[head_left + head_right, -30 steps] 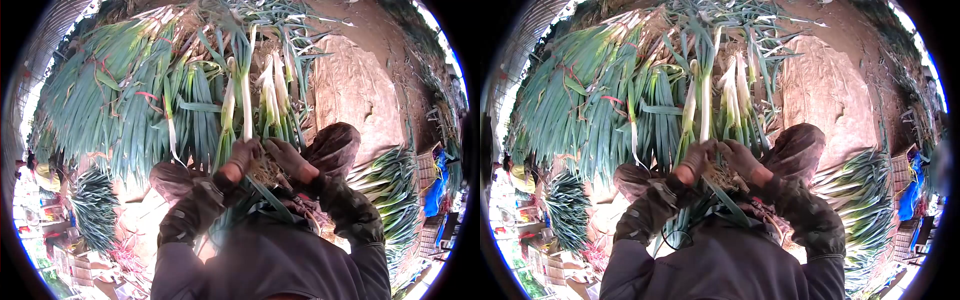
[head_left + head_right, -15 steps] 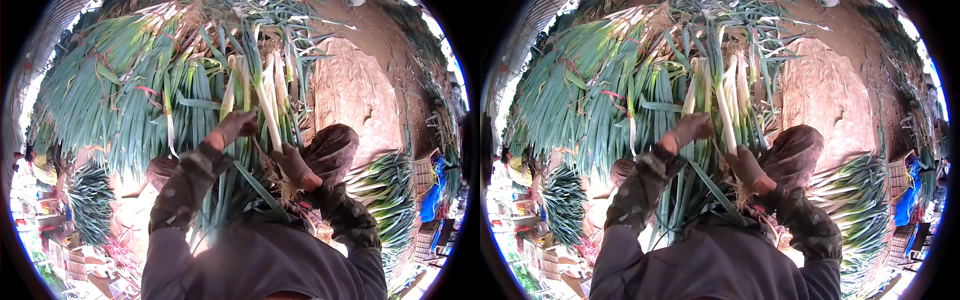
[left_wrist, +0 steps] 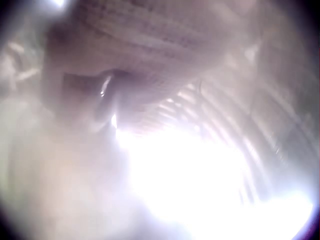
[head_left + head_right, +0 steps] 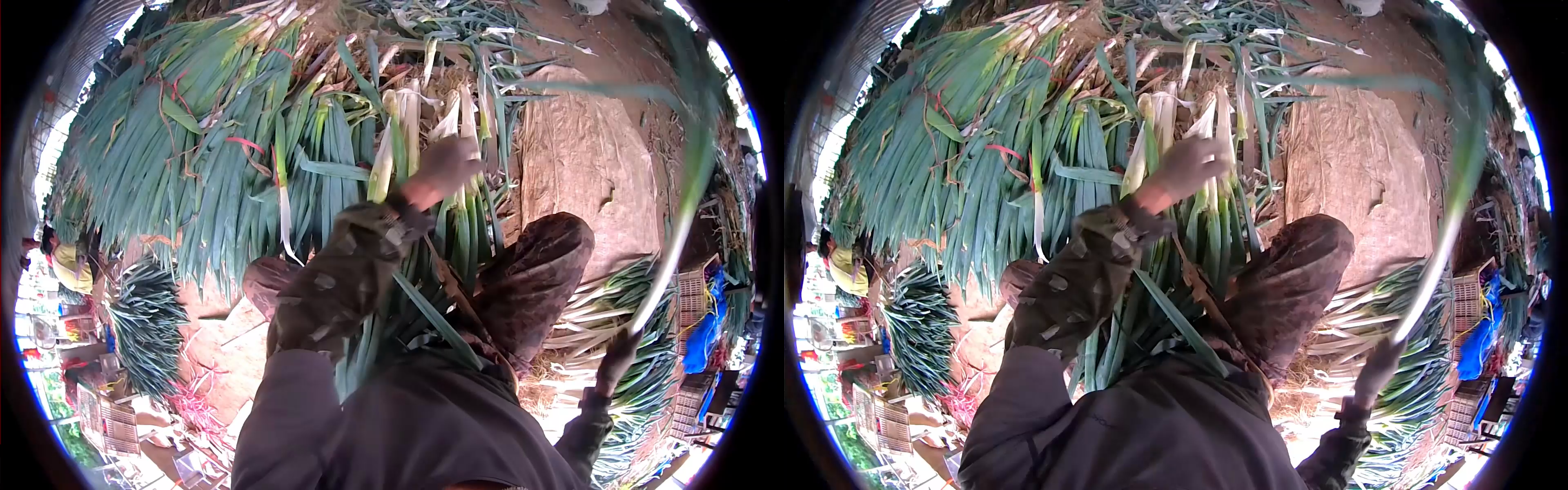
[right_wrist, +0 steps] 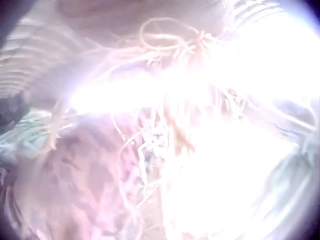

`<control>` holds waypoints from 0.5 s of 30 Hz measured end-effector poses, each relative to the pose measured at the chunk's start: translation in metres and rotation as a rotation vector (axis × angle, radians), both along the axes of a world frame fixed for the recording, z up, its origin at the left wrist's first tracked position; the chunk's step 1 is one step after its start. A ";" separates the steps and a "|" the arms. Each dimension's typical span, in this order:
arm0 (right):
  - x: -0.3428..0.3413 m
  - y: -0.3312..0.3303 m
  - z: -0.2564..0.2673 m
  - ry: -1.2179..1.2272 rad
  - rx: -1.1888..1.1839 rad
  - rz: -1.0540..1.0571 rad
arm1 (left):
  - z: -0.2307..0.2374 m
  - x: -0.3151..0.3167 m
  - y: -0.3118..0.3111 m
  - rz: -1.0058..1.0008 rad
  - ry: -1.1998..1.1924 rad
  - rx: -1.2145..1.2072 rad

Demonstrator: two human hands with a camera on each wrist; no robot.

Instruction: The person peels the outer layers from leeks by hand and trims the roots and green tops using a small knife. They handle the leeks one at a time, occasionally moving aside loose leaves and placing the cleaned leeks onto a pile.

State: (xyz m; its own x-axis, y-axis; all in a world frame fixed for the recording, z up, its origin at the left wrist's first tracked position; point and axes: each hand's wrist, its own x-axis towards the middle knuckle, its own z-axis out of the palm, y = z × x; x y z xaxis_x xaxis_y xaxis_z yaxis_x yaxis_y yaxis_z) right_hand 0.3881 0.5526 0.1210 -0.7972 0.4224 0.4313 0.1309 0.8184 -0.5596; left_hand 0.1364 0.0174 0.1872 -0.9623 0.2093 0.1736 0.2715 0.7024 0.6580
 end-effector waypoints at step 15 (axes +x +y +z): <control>0.143 0.050 -0.124 -0.724 -0.123 -0.390 | -0.098 0.045 -0.135 0.431 -0.329 0.053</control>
